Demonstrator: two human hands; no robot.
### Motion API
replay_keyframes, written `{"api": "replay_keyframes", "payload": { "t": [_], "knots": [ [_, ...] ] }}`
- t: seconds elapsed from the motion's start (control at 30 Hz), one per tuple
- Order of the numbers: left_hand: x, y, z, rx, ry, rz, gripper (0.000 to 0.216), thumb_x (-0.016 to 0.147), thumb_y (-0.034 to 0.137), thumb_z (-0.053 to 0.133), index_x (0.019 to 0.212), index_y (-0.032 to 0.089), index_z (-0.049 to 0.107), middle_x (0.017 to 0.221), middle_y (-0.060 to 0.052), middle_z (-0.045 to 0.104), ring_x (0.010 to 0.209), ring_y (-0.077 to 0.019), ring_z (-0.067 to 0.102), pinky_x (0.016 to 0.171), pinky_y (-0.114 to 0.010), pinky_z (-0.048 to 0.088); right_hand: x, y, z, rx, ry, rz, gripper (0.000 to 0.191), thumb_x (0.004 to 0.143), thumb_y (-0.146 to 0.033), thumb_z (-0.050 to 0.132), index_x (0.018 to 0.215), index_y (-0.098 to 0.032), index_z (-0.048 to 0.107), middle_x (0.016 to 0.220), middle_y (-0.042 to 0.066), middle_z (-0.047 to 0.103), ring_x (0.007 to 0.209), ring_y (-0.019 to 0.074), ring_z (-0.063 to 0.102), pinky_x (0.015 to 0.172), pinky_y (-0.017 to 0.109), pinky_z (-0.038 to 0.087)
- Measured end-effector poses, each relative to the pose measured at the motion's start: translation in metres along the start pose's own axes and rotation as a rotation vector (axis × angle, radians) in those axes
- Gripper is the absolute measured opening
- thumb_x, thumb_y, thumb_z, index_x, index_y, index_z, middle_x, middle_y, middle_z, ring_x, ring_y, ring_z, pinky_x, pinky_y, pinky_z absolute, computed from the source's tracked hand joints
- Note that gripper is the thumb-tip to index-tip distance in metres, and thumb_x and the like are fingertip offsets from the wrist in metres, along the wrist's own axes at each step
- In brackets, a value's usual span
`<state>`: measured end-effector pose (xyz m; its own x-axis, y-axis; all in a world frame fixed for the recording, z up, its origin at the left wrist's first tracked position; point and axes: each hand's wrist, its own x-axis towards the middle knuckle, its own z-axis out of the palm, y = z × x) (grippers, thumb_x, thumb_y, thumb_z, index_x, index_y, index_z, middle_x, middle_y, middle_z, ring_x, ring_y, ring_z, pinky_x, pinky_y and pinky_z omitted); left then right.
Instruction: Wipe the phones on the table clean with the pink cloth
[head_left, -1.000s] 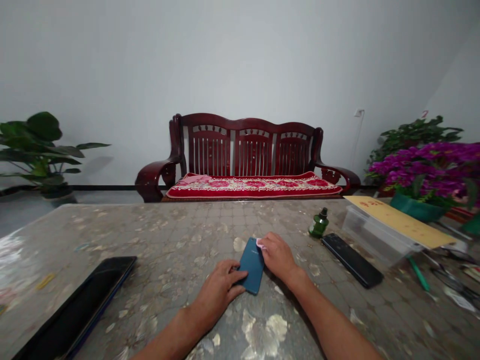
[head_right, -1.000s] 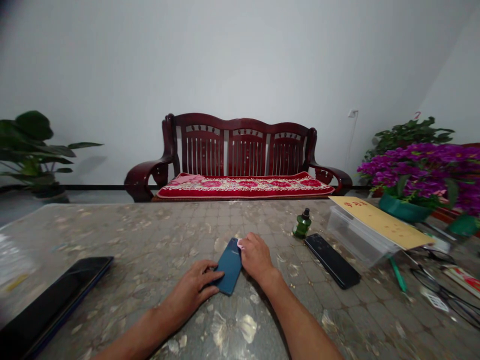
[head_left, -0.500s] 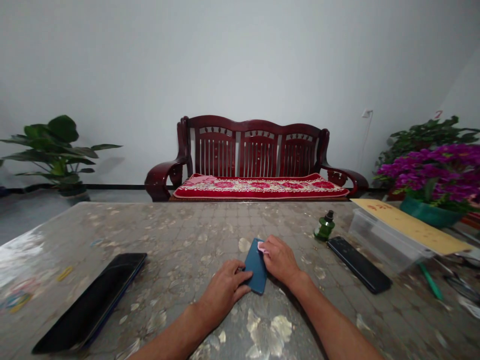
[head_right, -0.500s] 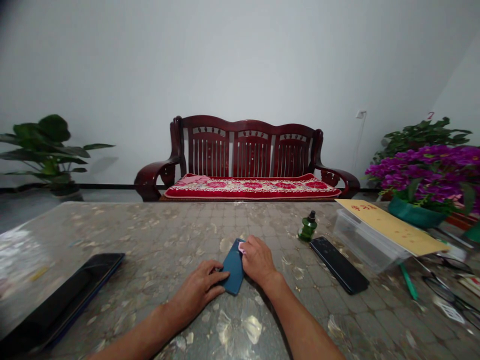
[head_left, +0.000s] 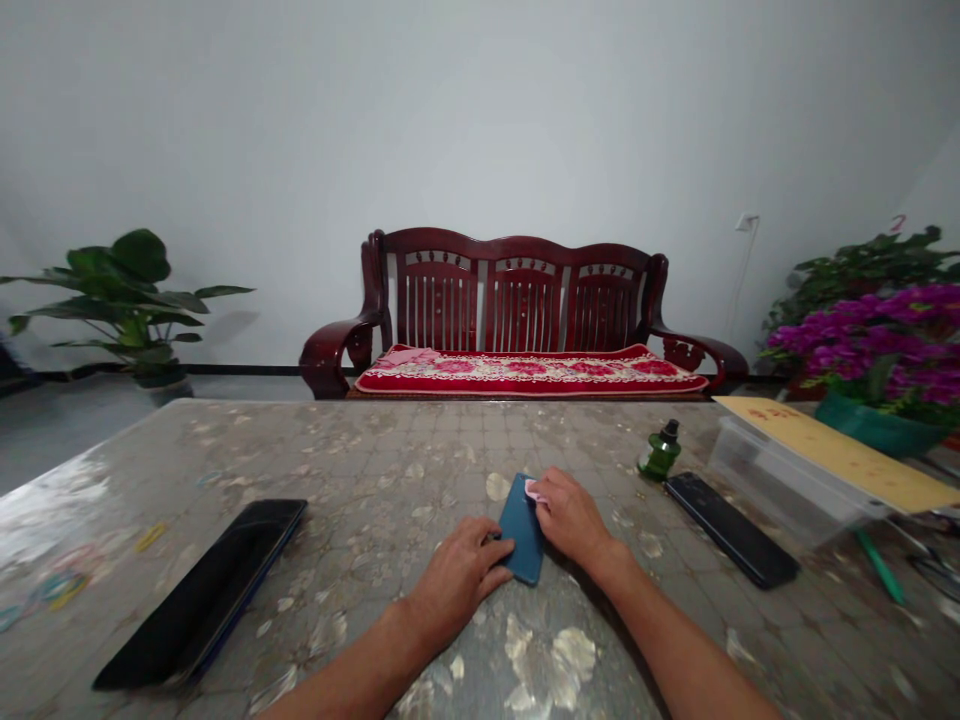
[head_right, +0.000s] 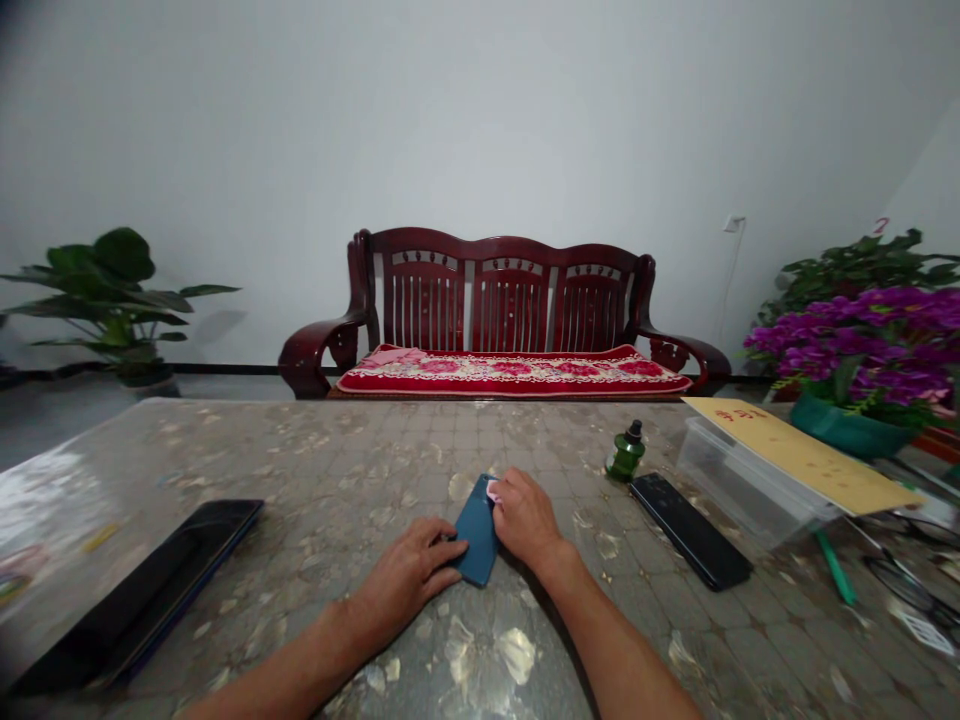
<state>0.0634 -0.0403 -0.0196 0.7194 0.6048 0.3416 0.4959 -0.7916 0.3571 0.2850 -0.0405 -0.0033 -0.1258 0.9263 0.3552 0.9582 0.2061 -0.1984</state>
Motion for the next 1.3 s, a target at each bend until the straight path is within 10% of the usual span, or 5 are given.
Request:
{"api": "replay_keyframes", "payload": {
  "t": [1.3],
  "knots": [
    [-0.0058, -0.0028, 0.0033, 0.042, 0.038, 0.043, 0.024, 0.09, 0.023, 0.066, 0.113, 0.025, 0.068, 0.113, -0.007, 0.064, 0.102, -0.0227, 0.062, 0.09, -0.037, 0.054, -0.0034, -0.0024, -0.0012, 0.035, -0.001, -0.099, 0.026, 0.078, -0.001, 0.051, 0.083, -0.021, 0.068, 0.084, 0.003, 0.058, 0.081, 0.0154, 0.054, 0.073, 0.023, 0.04]
  ]
}}
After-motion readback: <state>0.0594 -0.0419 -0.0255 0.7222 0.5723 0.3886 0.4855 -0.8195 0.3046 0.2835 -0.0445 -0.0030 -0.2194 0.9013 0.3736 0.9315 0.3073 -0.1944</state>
